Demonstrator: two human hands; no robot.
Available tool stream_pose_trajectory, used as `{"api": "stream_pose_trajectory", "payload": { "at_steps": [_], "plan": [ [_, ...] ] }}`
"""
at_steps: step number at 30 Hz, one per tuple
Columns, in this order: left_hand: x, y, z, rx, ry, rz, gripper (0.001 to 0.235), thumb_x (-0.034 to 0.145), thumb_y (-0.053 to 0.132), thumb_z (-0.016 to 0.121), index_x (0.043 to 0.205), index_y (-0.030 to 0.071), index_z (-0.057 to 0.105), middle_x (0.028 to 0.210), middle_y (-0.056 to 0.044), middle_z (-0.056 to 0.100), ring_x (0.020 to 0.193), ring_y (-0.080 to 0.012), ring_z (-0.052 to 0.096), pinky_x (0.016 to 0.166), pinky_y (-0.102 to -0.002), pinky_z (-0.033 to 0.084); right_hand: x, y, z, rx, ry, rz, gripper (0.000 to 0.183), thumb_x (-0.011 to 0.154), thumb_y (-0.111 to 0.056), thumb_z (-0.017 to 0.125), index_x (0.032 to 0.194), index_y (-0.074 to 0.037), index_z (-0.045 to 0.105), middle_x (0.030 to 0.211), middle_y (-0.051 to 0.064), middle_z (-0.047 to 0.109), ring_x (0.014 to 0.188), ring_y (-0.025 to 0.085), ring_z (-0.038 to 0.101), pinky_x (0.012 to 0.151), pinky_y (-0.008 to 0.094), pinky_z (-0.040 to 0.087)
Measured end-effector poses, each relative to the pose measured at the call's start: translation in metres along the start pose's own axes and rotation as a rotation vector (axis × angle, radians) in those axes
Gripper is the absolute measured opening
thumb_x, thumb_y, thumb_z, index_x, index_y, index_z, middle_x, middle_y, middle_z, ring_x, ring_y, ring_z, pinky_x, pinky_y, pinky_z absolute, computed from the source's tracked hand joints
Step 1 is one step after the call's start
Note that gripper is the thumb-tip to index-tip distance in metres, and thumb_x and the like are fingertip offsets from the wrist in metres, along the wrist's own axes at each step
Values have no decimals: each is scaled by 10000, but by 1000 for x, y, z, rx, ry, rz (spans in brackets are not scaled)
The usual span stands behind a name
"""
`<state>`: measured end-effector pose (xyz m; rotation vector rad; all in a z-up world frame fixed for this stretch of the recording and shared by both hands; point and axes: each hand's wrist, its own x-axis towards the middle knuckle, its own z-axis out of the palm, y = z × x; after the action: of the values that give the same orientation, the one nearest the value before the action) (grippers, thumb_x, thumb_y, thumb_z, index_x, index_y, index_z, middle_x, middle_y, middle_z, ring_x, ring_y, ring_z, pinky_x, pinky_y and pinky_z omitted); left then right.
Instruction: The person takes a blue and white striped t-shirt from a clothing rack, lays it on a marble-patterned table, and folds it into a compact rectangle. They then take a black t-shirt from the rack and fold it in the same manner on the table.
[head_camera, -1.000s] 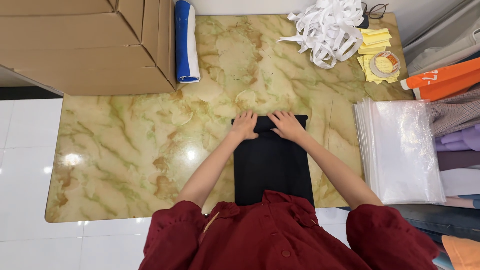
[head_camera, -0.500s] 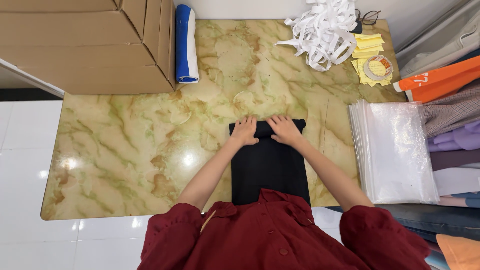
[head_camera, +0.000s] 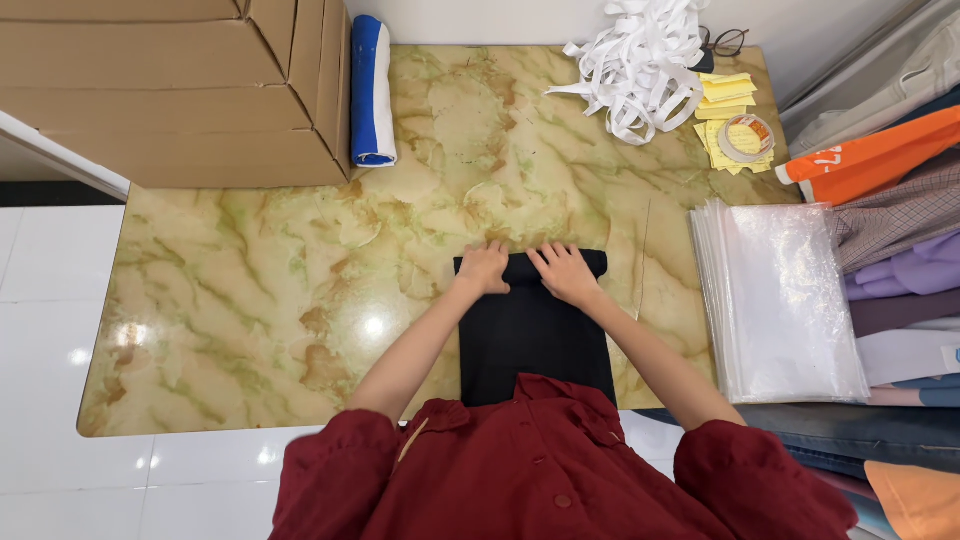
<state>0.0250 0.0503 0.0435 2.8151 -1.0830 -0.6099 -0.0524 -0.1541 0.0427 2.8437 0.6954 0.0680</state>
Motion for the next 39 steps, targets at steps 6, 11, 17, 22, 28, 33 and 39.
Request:
{"api": "stream_pose_trajectory", "payload": {
  "at_steps": [6, 11, 17, 22, 28, 33, 39],
  "plan": [
    [-7, 1, 36, 347, 454, 55, 805, 699, 431, 897, 1290, 44, 511, 1156, -109, 569, 1009, -279, 641, 807, -457, 533, 14, 10, -42, 325, -304, 87, 777, 819, -387, 735, 1483, -199, 379, 1336, 111, 516, 1279, 362, 548, 1039, 523, 433],
    [-27, 18, 29, 367, 639, 33, 575, 768, 317, 852, 1177, 102, 510, 1102, -59, 490, 1007, -234, 561, 825, -394, 452, 11, 13, -28, 313, -344, 87, 786, 787, -388, 755, 1464, -166, 422, 1353, 133, 523, 1294, 377, 539, 1045, 519, 456],
    [-7, 14, 18, -2, 85, 14, 764, 743, 397, 808, 1315, 57, 432, 1267, -174, 524, 1198, -388, 557, 938, -557, 477, -6, -1, 7, -59, 125, 6, 929, 631, -357, 900, 1416, -162, 443, 1218, 85, 490, 1146, 290, 527, 945, 427, 452],
    [1, 15, 59, 316, 490, -23, 616, 756, 265, 855, 1198, 80, 469, 1127, -113, 515, 1017, -296, 578, 806, -466, 461, 9, 8, -37, 253, -280, 108, 857, 780, -402, 756, 1504, -202, 343, 1359, 109, 483, 1306, 340, 506, 1080, 500, 395],
    [-56, 41, 6, 419, 650, -64, 619, 945, 250, 712, 1475, 115, 423, 1486, -164, 440, 1408, -287, 419, 1149, -462, 280, -1, 8, 7, 101, -191, 123, 830, 801, -338, 784, 1480, -189, 332, 1290, 97, 493, 1247, 335, 539, 1026, 486, 421],
    [-38, 26, 27, 76, 378, -46, 803, 868, 298, 742, 1521, 81, 330, 1420, -156, 451, 1357, -284, 449, 1149, -526, 264, -10, 5, 21, -179, 241, 108, 845, 784, -301, 794, 1520, -188, 394, 1175, 94, 485, 1106, 267, 522, 993, 408, 414],
    [-14, 22, 36, 438, 705, -34, 329, 981, 240, 600, 1253, 129, 452, 1111, -92, 473, 1052, -246, 506, 894, -418, 384, 13, 24, -30, 393, -380, 197, 839, 817, -402, 713, 1539, -240, 316, 1386, 126, 439, 1363, 365, 429, 1155, 533, 284]
  ]
}}
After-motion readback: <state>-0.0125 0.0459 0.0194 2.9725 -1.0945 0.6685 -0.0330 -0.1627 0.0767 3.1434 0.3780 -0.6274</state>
